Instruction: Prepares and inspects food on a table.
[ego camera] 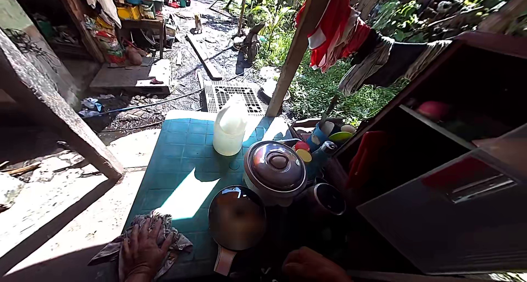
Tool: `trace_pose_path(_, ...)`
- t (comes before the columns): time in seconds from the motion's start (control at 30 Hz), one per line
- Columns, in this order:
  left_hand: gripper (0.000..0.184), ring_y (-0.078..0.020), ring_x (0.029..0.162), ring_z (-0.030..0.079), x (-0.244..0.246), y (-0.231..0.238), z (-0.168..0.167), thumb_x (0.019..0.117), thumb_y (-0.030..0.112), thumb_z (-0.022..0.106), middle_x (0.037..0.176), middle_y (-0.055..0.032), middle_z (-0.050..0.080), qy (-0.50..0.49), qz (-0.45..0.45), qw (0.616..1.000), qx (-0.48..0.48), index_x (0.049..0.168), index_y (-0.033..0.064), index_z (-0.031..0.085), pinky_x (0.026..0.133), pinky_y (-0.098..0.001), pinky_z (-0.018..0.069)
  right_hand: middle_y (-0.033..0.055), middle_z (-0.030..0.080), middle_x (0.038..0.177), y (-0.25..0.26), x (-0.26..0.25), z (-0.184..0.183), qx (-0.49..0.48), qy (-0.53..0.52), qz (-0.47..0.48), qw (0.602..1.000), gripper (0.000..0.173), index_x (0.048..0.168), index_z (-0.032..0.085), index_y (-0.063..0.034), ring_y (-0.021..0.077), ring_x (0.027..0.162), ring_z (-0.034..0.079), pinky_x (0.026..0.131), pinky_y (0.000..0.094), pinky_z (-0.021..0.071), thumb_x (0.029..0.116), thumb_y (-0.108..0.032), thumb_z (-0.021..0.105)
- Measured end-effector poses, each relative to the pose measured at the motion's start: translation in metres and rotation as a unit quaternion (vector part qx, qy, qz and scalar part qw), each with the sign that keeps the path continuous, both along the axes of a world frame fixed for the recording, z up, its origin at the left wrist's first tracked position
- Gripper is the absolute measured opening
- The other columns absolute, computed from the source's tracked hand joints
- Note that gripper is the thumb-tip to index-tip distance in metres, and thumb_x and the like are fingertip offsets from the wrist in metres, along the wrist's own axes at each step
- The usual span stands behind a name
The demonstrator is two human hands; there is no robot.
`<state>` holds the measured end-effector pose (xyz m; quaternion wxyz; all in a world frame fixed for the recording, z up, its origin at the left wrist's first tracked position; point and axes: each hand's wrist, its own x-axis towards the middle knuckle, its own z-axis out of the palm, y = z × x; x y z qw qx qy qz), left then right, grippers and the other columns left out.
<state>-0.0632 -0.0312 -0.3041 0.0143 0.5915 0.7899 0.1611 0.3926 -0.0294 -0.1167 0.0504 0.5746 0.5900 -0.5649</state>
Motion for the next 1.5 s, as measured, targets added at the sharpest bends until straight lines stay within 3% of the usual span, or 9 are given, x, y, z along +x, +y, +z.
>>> trace_pose_path(0.07, 0.075, -0.0508, 0.145, 0.037, 0.0, 0.0, 0.0, 0.0878, 0.066, 0.048, 0.154, -0.0208, 0.049, 0.001, -0.001, 1.0, 0.017, 0.143, 0.0173, 0.062, 0.113, -0.0746, 0.0212, 0.0122, 0.073, 0.096, 0.033, -0.01, 0.052, 0.13, 0.049, 0.017, 0.99, 0.027, 0.115, 0.072, 0.0008, 0.0183, 0.081, 0.07, 0.08, 0.0395, 0.0584, 0.1043, -0.019, 0.056)
trace_pose_path(0.17, 0.075, -0.0511, 0.145, 0.037, 0.001, 0.0, -0.001, 0.0882, 0.067, 0.046, 0.153, -0.0208, 0.05, 0.003, -0.002, 1.0, 0.028, 0.142, 0.0185, 0.062, 0.113, -0.0743, 0.0226, 0.0147, 0.071, 0.116, 0.08, -0.033, 0.113, 0.323, -0.049, 0.024, 0.945, 0.028, 0.125, 0.071, -0.0029, 0.0228, 0.103, 0.068, 0.096, 0.0402, 0.0531, 0.1061, -0.015, 0.053)
trace_pose_path(0.3, 0.073, -0.0515, 0.144, 0.039, 0.003, -0.001, 0.002, 0.0878, 0.065, 0.048, 0.152, -0.021, 0.051, 0.002, -0.001, 0.999, 0.038, 0.141, 0.017, 0.064, 0.112, -0.0744, 0.0245, 0.0234, 0.068, 0.123, 0.152, -0.049, 0.115, 0.49, -0.187, 0.04, 0.851, 0.031, 0.128, 0.069, 0.0012, 0.0392, 0.116, 0.065, 0.101, 0.0532, 0.0515, 0.1002, 0.004, 0.056)
trace_pose_path(0.43, 0.073, -0.0529, 0.142, 0.041, 0.004, -0.001, 0.002, 0.0878, 0.065, 0.047, 0.151, -0.0214, 0.052, 0.0, -0.001, 0.999, 0.049, 0.139, 0.0161, 0.065, 0.111, -0.0754, 0.0253, 0.0254, 0.057, 0.14, 0.2, -0.062, 0.102, 0.408, -0.308, 0.083, 0.855, 0.04, 0.138, 0.06, 0.0018, 0.0448, 0.13, 0.055, 0.105, 0.0585, 0.047, 0.0982, 0.005, 0.059)
trace_pose_path(0.57, 0.074, -0.0498, 0.144, 0.039, 0.003, 0.001, -0.002, 0.0875, 0.067, 0.046, 0.153, -0.0183, 0.051, 0.007, 0.009, 0.999, 0.033, 0.141, 0.0194, 0.064, 0.114, -0.0728, 0.0244, 0.0234, 0.064, 0.13, 0.24, -0.056, 0.07, 0.34, -0.358, 0.136, 0.859, 0.03, 0.122, 0.068, 0.0017, 0.0385, 0.126, 0.059, 0.106, 0.0538, 0.0473, 0.1025, -0.019, 0.06)
trace_pose_path(0.67, 0.074, -0.0498, 0.144, 0.04, 0.002, 0.001, -0.002, 0.0877, 0.068, 0.045, 0.152, -0.0198, 0.051, 0.011, 0.008, 0.999, 0.034, 0.141, 0.0191, 0.064, 0.113, -0.073, 0.025, 0.0235, 0.066, 0.126, 0.243, -0.056, 0.071, 0.324, -0.349, 0.148, 0.867, 0.028, 0.116, 0.07, 0.0031, 0.0382, 0.124, 0.061, 0.105, 0.0535, 0.0466, 0.1031, -0.019, 0.059)
trace_pose_path(0.9, 0.075, -0.0499, 0.142, 0.042, -0.001, 0.0, -0.006, 0.0886, 0.07, 0.042, 0.151, -0.0203, 0.053, 0.019, 0.007, 0.999, 0.046, 0.139, 0.0191, 0.065, 0.113, -0.0723, 0.0266, 0.0274, 0.066, 0.126, 0.238, -0.058, 0.163, 0.356, -0.296, 0.104, 0.88, 0.027, 0.124, 0.07, 0.0014, 0.045, 0.124, 0.06, 0.106, 0.06, 0.0439, 0.1055, -0.01, 0.054)
trace_pose_path(1.17, 0.075, -0.0494, 0.145, 0.039, -0.003, 0.0, -0.001, 0.0904, 0.069, 0.042, 0.153, -0.0204, 0.05, 0.02, -0.003, 1.0, 0.021, 0.143, 0.0199, 0.062, 0.114, -0.0712, 0.0252, 0.0247, 0.069, 0.116, 0.234, -0.066, 0.25, 0.461, -0.307, 0.09, 0.828, 0.022, 0.119, 0.071, 0.0001, 0.0427, 0.115, 0.064, 0.1, 0.0585, 0.0479, 0.1039, -0.006, 0.056)
trace_pose_path(1.5, 0.074, -0.0521, 0.142, 0.041, -0.002, -0.002, 0.0, 0.0903, 0.068, 0.045, 0.15, -0.0222, 0.052, 0.012, -0.008, 0.999, 0.039, 0.14, 0.0158, 0.064, 0.113, -0.0719, 0.0263, 0.0243, 0.069, 0.112, 0.233, -0.063, 0.185, 0.381, -0.317, 0.143, 0.857, 0.02, 0.105, 0.074, 0.0024, 0.0412, 0.113, 0.065, 0.097, 0.0594, 0.0491, 0.1006, -0.013, 0.061)
